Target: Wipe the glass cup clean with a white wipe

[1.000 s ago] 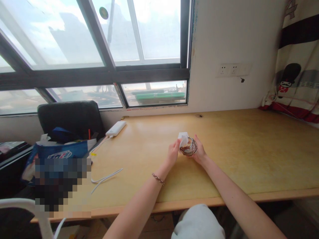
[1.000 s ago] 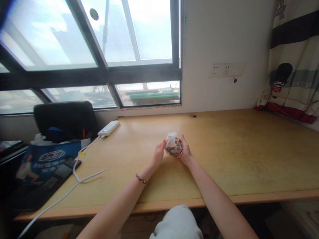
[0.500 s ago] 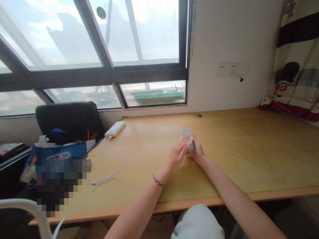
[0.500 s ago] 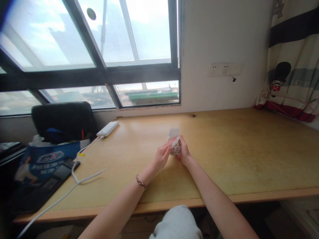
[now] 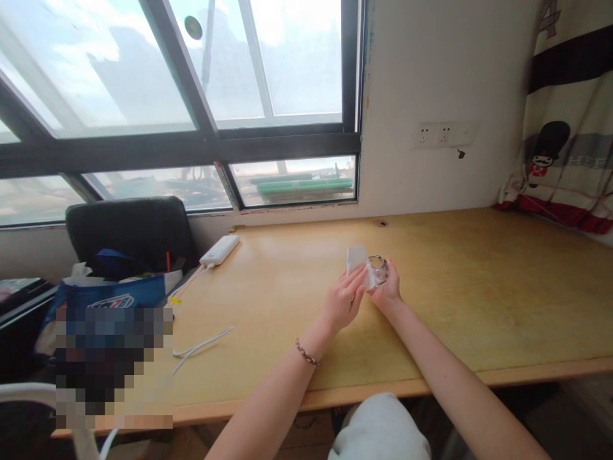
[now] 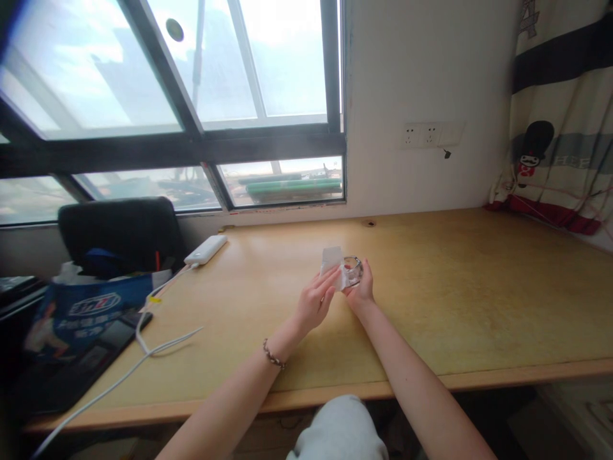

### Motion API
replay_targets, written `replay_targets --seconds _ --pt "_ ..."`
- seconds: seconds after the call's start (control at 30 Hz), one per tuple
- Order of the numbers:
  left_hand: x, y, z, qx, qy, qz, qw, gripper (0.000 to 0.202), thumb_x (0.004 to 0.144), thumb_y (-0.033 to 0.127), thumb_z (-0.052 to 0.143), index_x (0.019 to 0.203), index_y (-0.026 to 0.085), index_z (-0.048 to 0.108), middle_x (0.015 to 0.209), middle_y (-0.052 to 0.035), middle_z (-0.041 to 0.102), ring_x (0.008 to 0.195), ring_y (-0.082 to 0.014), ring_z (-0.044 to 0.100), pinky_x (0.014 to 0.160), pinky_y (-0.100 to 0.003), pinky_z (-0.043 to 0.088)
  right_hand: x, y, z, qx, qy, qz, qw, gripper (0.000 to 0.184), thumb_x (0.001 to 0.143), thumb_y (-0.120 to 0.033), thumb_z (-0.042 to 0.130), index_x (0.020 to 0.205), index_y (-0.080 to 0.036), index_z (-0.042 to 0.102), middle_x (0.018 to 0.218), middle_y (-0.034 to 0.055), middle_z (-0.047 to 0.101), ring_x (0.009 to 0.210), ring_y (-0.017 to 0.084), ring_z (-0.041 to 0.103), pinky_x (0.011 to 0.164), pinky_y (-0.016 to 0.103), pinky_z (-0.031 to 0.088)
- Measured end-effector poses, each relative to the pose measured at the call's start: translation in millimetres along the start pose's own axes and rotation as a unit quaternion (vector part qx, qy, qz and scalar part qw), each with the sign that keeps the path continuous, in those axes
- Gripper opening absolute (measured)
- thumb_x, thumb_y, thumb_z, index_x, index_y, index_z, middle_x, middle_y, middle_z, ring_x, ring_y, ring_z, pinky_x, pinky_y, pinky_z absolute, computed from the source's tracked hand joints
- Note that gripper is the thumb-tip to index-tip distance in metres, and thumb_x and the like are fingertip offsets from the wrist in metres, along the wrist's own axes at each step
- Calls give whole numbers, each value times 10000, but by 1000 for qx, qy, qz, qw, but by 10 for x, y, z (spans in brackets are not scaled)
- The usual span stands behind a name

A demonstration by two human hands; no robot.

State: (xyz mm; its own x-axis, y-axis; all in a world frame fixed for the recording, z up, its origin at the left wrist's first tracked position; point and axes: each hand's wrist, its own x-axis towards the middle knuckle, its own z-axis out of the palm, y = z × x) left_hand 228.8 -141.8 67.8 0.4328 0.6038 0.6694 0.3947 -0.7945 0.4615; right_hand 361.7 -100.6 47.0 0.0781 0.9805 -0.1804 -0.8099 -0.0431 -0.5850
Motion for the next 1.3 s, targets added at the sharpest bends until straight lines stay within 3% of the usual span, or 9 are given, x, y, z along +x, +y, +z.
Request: replay_targets --seconds 0.13,0.33,0.53,0.7,1.03,1.3 --pt "11 9 33 -37 32 -68 996 397 871 257 310 1254 202 397 1313 -53 386 1220 -189 327 1028 -365 254 -44 -31 18 17 -7 29 999 417 776 -515 383 721 -155 588 684 71 659 591 185 608 495 307 484" --pt "43 39 70 -175 82 -156 969 361 860 341 337 1134 199 525 1169 -50 534 1135 -212 430 961 -328 323 -48 -18 43 6 -41 0 999 417 774 -531 375 750 -169 581 724 82 663 640 203 616 494 299 470" --pt "60 -48 155 -333 115 -257 900 420 822 441 383 992 134 614 1020 -63 621 973 -226 537 877 -332 378 -81 -25 70 -17 -74 3 997 405 778 -510 394 784 -161 599 752 64 658 591 185 599 459 288 462" --pt "69 -164 188 -411 134 -289 854 451 797 460 417 974 101 625 1006 -94 625 957 -231 542 864 -342 378 -116 -7 81 -59 -115 13 992 426 786 -499 385 798 -142 619 746 76 657 545 181 589 422 277 449" --pt "40 -112 140 -339 164 -311 873 420 787 465 432 778 96 632 699 -33 612 627 -127 495 582 -226 360 -104 -28 69 -66 -76 35 994 497 794 -526 319 806 -127 615 694 96 646 545 208 604 386 282 432" --pt "65 -112 134 -348 156 -311 871 432 793 473 416 806 104 640 746 -42 630 669 -149 528 612 -239 388 -118 -16 78 -76 -80 42 993 491 791 -534 328 803 -129 606 701 86 651 500 186 594 370 264 423"
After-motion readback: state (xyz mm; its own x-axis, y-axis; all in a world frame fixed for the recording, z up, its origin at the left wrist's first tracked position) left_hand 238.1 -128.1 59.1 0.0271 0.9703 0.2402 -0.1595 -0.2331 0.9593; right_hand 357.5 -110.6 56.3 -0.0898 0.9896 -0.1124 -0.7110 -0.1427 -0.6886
